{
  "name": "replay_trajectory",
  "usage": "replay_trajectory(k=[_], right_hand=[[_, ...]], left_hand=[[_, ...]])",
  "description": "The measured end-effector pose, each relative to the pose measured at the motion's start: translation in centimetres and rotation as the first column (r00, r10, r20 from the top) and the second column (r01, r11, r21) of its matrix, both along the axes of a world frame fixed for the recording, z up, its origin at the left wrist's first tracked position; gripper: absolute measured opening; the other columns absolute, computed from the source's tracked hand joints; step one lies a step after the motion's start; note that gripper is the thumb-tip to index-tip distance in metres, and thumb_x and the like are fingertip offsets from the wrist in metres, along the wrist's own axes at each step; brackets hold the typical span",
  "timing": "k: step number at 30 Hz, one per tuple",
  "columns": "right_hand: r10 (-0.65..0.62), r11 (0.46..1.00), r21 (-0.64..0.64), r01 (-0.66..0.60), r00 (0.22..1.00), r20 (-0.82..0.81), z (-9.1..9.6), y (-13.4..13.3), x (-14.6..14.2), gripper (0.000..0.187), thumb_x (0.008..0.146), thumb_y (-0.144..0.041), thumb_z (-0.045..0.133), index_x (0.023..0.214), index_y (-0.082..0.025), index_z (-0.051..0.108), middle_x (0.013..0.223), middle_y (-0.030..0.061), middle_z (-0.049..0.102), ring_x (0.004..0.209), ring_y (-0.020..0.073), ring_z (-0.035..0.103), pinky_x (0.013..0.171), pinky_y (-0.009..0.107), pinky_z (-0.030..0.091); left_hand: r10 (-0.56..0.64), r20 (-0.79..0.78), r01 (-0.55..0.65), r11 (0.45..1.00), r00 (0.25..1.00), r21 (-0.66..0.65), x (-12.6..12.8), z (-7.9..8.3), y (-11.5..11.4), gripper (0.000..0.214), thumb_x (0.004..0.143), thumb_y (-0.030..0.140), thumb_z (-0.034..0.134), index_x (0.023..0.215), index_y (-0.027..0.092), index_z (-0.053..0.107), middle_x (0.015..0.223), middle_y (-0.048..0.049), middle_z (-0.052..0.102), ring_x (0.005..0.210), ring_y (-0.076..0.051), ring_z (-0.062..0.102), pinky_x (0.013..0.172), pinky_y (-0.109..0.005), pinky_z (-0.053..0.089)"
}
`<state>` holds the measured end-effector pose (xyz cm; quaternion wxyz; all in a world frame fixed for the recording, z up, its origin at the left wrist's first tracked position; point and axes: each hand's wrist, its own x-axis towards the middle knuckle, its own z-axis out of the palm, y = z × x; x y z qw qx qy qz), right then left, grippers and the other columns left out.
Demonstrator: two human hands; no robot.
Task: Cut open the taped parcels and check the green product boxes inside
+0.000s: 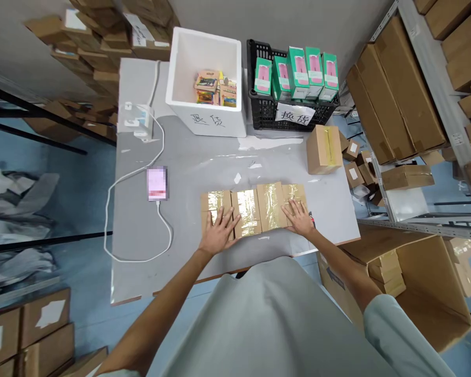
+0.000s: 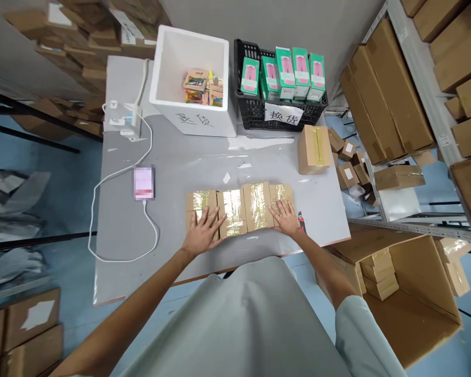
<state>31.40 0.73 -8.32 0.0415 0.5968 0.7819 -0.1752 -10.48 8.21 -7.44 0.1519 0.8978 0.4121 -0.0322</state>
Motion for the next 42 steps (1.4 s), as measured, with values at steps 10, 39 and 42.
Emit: replay_trajectory(k=[10,39,42], right_hand=[[-0.023,0.997,0.08,0.025,0.999,-0.03,1.2,15.2,1.0,0.111,0.102,-0.06,0.089,0.19,-0.018,0.036,0.199,0.0236,0.017,0.187,0.0454,0.016,0.15,0.071,0.006],[0.01,0.977,0.21,-0.026,0.997,0.079,1.0,26.2,2.3,0.108,0.103,-0.068,0.083,0.188,-0.018,0.039,0.197,0.0268,0.023,0.183,0.0479,0.028,0.147,0.073,0.022],[0.005,0.976,0.218,-0.022,0.997,0.077,1.0,26.2,2.3,0.107,0.103,-0.068,0.083,0.188,-0.018,0.04,0.197,0.0266,0.023,0.183,0.0476,0.028,0.147,0.073,0.023]], left_hand=[[-0.001,0.034,-0.002,0.997,0.999,0.081,1.3,1.0,15.2,0.097,0.104,0.07,0.068,0.185,0.02,0.049,0.196,-0.0229,0.028,0.184,-0.054,0.011,0.142,-0.08,-0.009],[-0.031,-0.046,0.038,0.986,0.998,0.16,1.6,1.5,26.7,0.098,0.107,0.073,0.062,0.189,0.024,0.039,0.198,-0.0177,0.02,0.185,-0.051,0.008,0.145,-0.079,-0.004],[-0.033,-0.039,0.039,0.985,0.999,0.168,1.6,1.3,26.6,0.098,0.107,0.072,0.062,0.189,0.025,0.039,0.198,-0.0174,0.02,0.185,-0.051,0.008,0.145,-0.079,-0.004]])
